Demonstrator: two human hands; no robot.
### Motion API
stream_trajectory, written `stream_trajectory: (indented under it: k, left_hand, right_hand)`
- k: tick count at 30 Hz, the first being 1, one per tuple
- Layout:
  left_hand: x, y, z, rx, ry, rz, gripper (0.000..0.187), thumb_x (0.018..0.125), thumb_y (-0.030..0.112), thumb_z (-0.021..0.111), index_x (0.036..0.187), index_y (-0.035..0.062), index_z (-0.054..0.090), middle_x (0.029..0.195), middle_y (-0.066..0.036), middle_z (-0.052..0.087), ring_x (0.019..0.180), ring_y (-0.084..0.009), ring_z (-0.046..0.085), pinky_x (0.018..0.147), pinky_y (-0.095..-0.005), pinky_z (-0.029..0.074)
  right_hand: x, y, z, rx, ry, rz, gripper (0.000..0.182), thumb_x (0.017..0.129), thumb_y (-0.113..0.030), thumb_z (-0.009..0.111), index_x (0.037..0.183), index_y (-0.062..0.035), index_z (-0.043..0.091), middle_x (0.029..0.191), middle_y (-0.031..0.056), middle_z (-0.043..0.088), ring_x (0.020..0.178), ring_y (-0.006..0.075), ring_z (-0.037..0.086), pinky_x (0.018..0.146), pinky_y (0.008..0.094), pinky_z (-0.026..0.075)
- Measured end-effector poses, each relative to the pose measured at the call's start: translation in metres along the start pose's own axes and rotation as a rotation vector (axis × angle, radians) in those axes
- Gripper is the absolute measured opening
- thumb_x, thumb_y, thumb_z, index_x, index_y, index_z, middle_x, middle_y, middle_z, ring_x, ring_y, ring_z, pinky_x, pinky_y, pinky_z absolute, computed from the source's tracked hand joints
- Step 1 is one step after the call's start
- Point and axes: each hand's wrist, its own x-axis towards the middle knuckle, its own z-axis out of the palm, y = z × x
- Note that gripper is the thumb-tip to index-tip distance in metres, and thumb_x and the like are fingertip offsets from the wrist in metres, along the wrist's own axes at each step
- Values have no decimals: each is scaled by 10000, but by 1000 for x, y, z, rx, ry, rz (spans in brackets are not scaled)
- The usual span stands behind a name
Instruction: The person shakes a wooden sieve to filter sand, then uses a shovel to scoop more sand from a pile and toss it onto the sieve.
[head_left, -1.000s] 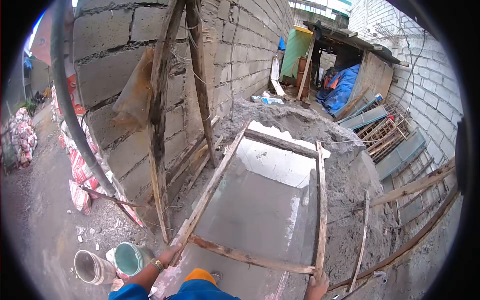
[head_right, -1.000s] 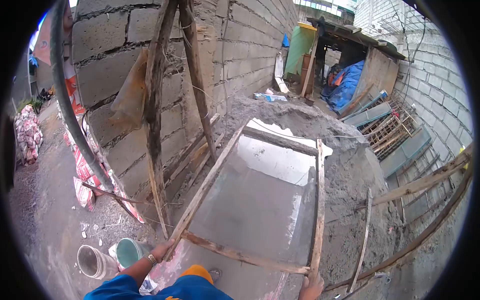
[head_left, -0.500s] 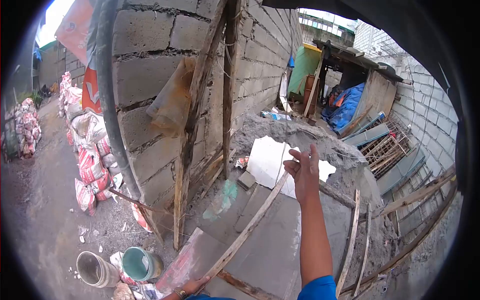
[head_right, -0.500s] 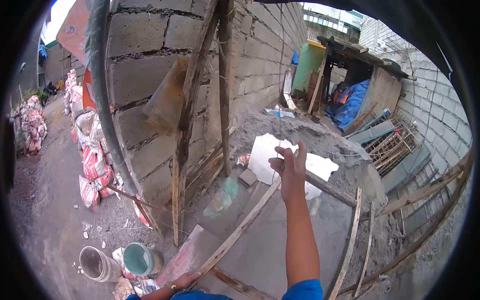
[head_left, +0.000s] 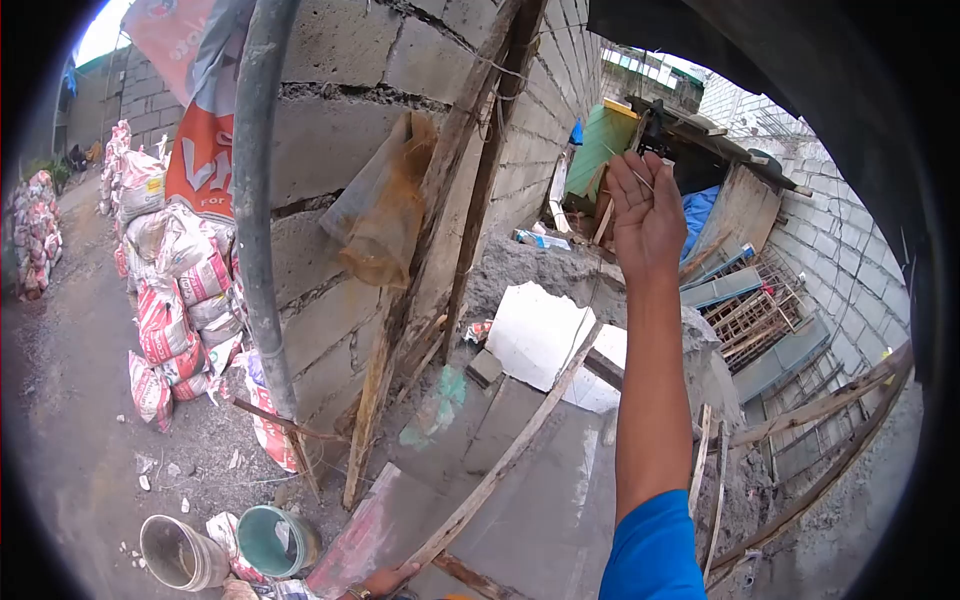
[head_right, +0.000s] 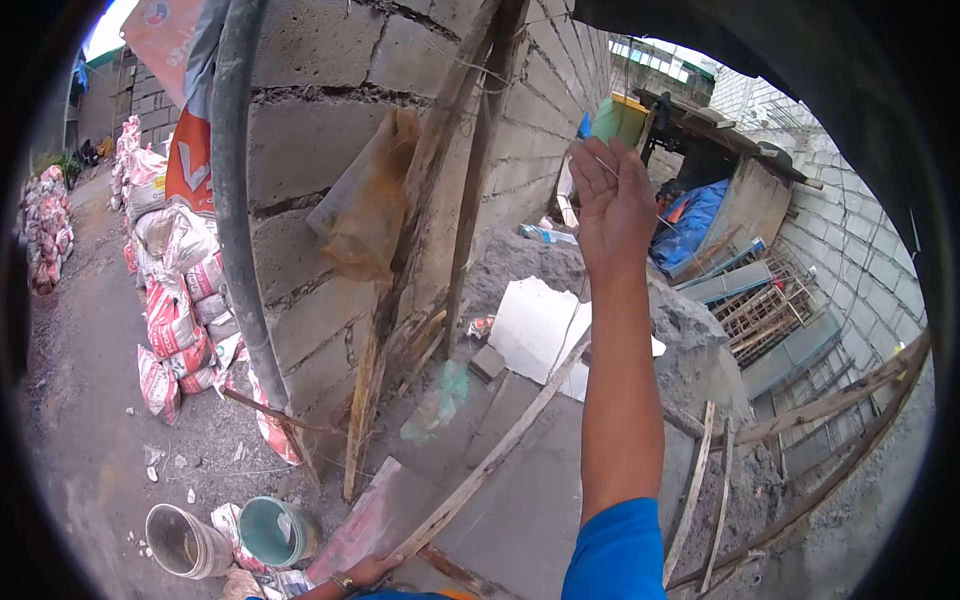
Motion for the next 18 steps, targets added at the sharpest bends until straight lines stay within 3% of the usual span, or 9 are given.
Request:
stream_trajectory:
  k: [1, 3, 5, 9, 12, 13, 15, 18]
  left_hand:
    - [6, -8, -6, -2, -7, 0, 614, 845, 612, 501, 928, 20, 645, 722, -52, 596, 638, -154, 557, 583, -306, 448]
    - [25, -36, -16, 140, -37, -93, 802, 779, 736, 419, 1258, 106, 545, 1072, -195, 630, 1013, -317, 592, 887, -364, 430]
    - [33, -45, -22, 137, -34, -111, 805, 789, 725, 411, 1281, 98, 521, 1132, -221, 602, 1090, -344, 555, 929, -369, 402]
    - [50, -65, -25, -31, -14, -91, 703, 840, 631, 457, 1208, 42, 564, 976, -196, 642, 839, -280, 636, 756, -367, 482]
    - [44, -53, -24, -157, 66, -34, 606, 863, 556, 505, 1162, 32, 569, 812, -115, 620, 647, -203, 604, 587, -322, 483]
    - [35, -38, -23, -232, 54, -53, 582, 868, 541, 512, 1157, 38, 560, 758, -88, 599, 611, -186, 586, 550, -309, 475]
    - [36, -28, -17, -305, 92, -87, 464, 881, 538, 488, 963, 83, 533, 652, -35, 516, 470, -147, 497, 418, -287, 419]
    - [29, -8, -12, -348, 109, -156, 487, 869, 578, 483, 882, 93, 521, 644, -39, 519, 480, -154, 512, 423, -285, 420]
  right_hand:
    - [4, -6, 11, -28, -4, -28, 321, 969, -267, 451, 1128, 9, 491, 994, 180, 632, 976, 319, 621, 888, 406, 497]
    - [-12, -22, 23, -67, -52, 8, 327, 966, -282, 456, 1123, 2, 500, 938, 166, 640, 948, 307, 623, 850, 384, 500]
    - [-50, -30, 22, -116, -89, 67, 334, 963, -296, 462, 1118, -4, 509, 882, 151, 648, 921, 294, 625, 811, 361, 504]
    - [-199, -36, -16, -453, -114, 121, 380, 917, -386, 528, 973, -12, 573, 707, 104, 612, 731, 196, 579, 669, 298, 434]
    - [-300, -56, -48, -606, 66, 301, 377, 892, -404, 558, 898, -28, 584, 656, 92, 592, 642, 181, 568, 668, 329, 447]
    - [-328, -68, -56, -604, 182, 367, 352, 903, -397, 542, 896, -46, 566, 595, 54, 529, 593, 173, 531, 647, 329, 444]
    - [-363, -86, -74, -611, 343, 439, 328, 914, -390, 527, 895, -63, 548, 534, 16, 466, 543, 165, 494, 626, 330, 441]
    - [-414, -115, -92, -651, 638, 387, 326, 888, -386, 575, 869, -60, 568, 539, 24, 463, 475, 117, 435, 494, 259, 378]
